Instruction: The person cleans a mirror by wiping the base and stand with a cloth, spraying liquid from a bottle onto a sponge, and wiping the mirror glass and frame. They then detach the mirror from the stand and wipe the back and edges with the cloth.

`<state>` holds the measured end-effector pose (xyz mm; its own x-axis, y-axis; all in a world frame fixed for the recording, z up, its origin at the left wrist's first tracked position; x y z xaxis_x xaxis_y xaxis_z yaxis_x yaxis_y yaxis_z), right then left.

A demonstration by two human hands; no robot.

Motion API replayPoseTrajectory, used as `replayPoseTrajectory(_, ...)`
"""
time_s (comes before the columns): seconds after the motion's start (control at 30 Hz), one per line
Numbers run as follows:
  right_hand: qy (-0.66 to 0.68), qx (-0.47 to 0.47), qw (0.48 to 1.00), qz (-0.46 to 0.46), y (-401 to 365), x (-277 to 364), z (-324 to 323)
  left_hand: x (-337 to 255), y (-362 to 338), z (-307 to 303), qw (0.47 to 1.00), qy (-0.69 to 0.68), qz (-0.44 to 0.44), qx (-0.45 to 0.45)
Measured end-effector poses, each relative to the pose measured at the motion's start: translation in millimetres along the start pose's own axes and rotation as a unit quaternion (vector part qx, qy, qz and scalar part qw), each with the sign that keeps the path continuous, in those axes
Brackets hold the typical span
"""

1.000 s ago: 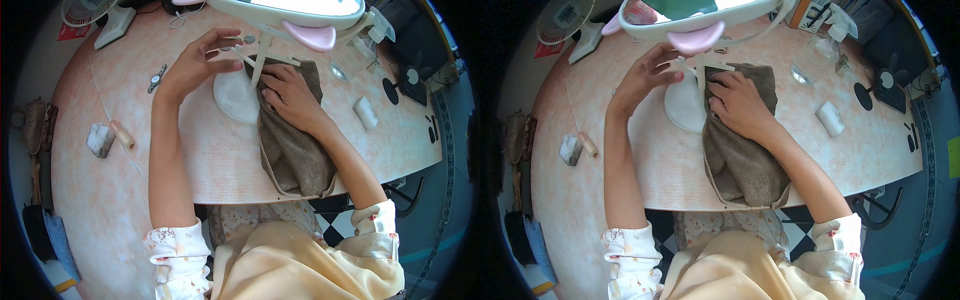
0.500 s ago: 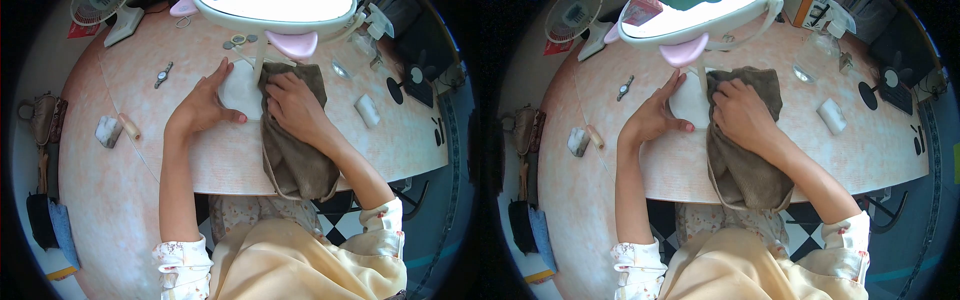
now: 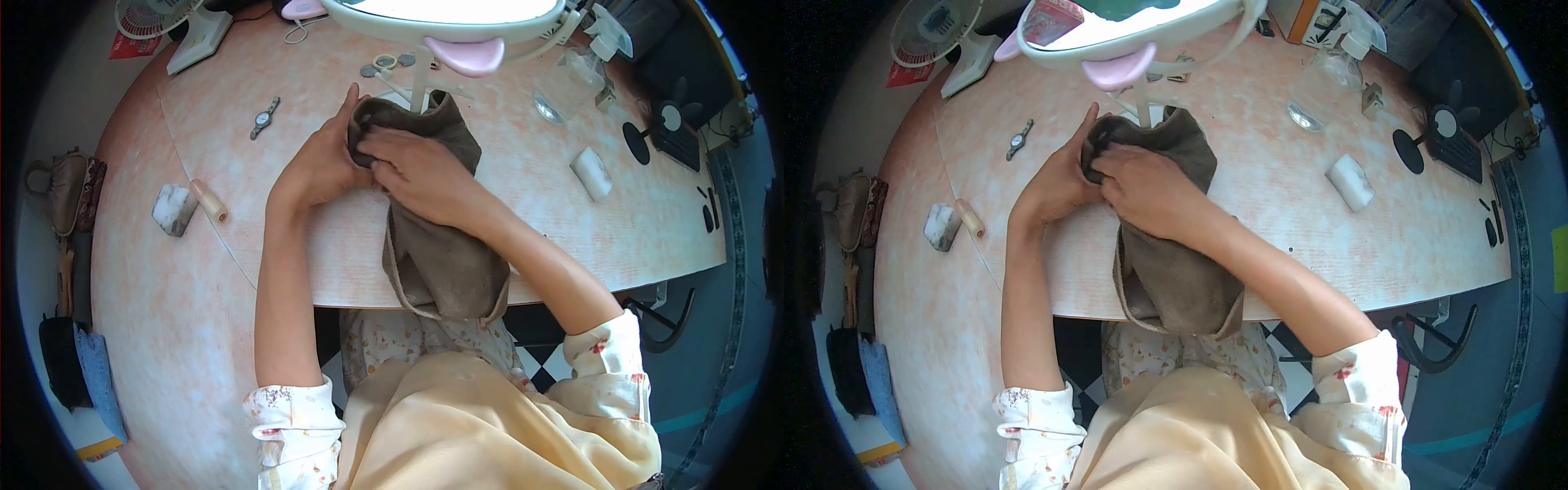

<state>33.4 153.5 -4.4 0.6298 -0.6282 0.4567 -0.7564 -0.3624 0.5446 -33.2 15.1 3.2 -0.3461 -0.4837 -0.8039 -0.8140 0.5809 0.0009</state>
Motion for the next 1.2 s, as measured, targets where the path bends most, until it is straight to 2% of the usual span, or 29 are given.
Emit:
replayPoseTrajectory(0.1, 0.025, 0.071, 0.997, 0.024, -15.4, 6.0, -40.0, 4.2, 0.1, 6.0, 0.997, -0.069, 0.028, -0.011)
replayPoseTrajectory(0.17, -0.001, 0.116, 0.992, 0.055, -31.2, 0.9, -65.6, -0.2, -1.1, 5.6, 0.999, -0.03, 0.007, -0.026)
replayPoseTrajectory(0.27, -0.11, 0.089, 0.987, 0.081, -44.0, -14.8, -85.0, -5.2, -2.0, 3.9, 0.999, 0.005, -0.016, -0.031)
replayPoseTrajectory(0.37, -0.19, 0.013, 0.981, 0.017, -32.6, -34.1, -74.0, -4.8, 0.9, 4.4, 0.999, 0.017, -0.028, -0.019)
replayPoseTrajectory(0.53, -0.14, 0.089, 0.986, -0.009, 6.0, -54.0, -57.7, -2.5, 3.0, 6.7, 0.999, 0.031, -0.001, -0.04)
replayPoseTrajectory(0.63, -0.146, 0.039, 0.988, -0.04, -6.5, -49.2, -54.8, -4.3, 0.9, 8.0, 0.999, 0.034, -0.01, -0.041)
replayPoseTrajectory(0.73, -0.23, 0.066, 0.969, 0.054, -28.4, -19.6, -53.1, -4.9, 3.6, 7.7, 0.998, 0.05, -0.004, -0.039)
replayPoseTrajectory(0.83, -0.138, 0.081, 0.986, 0.038, -42.1, 28.5, -53.0, -1.7, 3.7, 9.2, 0.998, 0.052, -0.004, -0.044)
replayPoseTrajectory(0.87, -0.116, 0.067, 0.991, 0.021, -45.7, 29.3, -54.6, -2.8, 2.8, 8.7, 0.998, 0.052, -0.006, -0.042)
replayPoseTrajectory(0.97, -0.102, 0.082, 0.99, 0.052, -47.0, 2.6, -76.1, -11.4, 0.7, 8.0, 0.997, 0.061, -0.039, -0.039)
replayPoseTrajectory(1.0, -0.155, 0.048, 0.985, 0.06, -46.2, -4.3, -78.9, -12.9, 0.2, 8.7, 0.996, 0.064, -0.055, -0.039)
replayPoseTrajectory(1.1, -0.204, -0.001, 0.978, 0.038, -43.7, -16.3, -77.6, -13.2, 1.6, 9.8, 0.995, 0.066, -0.054, -0.044)
replayPoseTrajectory(1.2, -0.062, 0.032, 0.995, 0.074, -48.6, 3.2, -75.7, -11.4, 1.0, 10.3, 0.996, 0.051, -0.055, -0.05)
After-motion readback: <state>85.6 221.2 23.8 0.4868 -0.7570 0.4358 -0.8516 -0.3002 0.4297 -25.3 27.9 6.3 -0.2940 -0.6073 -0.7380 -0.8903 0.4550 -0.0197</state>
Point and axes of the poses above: each hand's wrist, its own y-axis towards the middle knuckle, its own z-axis out of the palm, x = y × z, the point moved 3 cm from there along y, towards the middle knuckle, and after that the axes turned 3 degrees about -z, right-handed, at the moved point
